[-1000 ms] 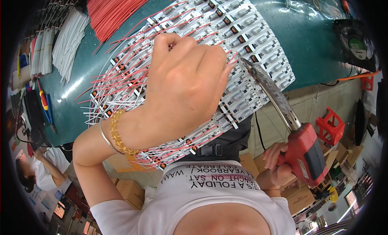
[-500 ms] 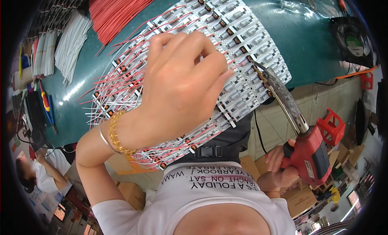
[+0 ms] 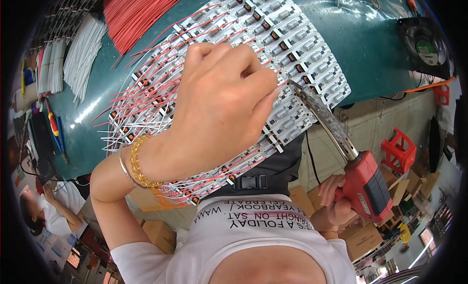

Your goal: The person uses a soldering iron to attach red and white wires to a grid of electronic components on a circuit board. They repeatedly pick up individual wires, place them into slots on the board, and apply heat to secure them. The person works methodically across the board, handling wires one at a time.

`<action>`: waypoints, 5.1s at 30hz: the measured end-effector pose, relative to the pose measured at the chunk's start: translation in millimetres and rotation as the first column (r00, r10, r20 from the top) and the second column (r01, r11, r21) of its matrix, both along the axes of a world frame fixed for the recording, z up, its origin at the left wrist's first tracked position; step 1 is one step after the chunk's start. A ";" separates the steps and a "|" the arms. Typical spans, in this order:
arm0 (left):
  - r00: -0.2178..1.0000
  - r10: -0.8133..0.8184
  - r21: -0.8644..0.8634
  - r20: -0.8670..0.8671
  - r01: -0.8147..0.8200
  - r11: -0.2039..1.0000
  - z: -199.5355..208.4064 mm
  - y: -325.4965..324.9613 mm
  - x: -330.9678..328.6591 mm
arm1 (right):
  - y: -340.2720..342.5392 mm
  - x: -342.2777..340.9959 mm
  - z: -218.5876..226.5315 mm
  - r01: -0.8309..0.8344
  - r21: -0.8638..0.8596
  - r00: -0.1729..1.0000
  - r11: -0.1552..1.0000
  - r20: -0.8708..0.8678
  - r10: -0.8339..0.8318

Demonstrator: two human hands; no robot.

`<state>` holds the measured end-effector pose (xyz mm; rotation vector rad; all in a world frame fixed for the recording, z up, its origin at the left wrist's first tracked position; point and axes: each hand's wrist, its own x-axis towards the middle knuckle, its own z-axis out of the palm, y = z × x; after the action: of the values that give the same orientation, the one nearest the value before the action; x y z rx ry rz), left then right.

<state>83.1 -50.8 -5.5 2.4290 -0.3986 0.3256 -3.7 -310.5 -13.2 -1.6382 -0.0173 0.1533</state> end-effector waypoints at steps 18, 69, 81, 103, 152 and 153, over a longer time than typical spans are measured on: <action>0.991 0.083 0.179 0.100 -0.100 0.979 9.9 14.5 3.3 | -5.3 4.0 -9.4 -0.036 0.114 0.997 0.993 0.078 0.027; 0.988 0.044 -0.024 -0.146 -0.048 0.999 7.1 -4.2 -26.1 | -7.8 -6.2 -2.8 -0.037 -0.012 0.999 0.999 0.028 0.037; 0.991 0.036 -0.024 -0.129 -0.039 0.999 6.6 -4.4 -25.1 | -11.0 -9.6 -5.6 -0.045 0.106 0.998 0.993 0.052 0.040; 0.993 0.009 -0.057 -0.120 -0.016 0.998 6.8 -6.8 -26.8 | -27.3 -20.7 -1.9 0.023 0.081 1.000 0.996 0.011 -0.024; 0.998 -0.013 -0.026 -0.060 0.011 1.000 1.9 -21.4 -35.5 | -45.5 -47.0 -16.7 0.129 -0.050 0.988 0.990 0.091 -0.124; 0.998 -0.010 -0.023 -0.064 0.008 1.000 2.7 -20.8 -35.7 | -56.5 -53.0 -23.4 0.151 -0.013 0.985 0.989 0.083 -0.149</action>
<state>47.4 -71.6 -2.8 2.4077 -0.3750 0.2461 -56.6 -367.0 -36.6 -1.6570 0.0449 -0.0292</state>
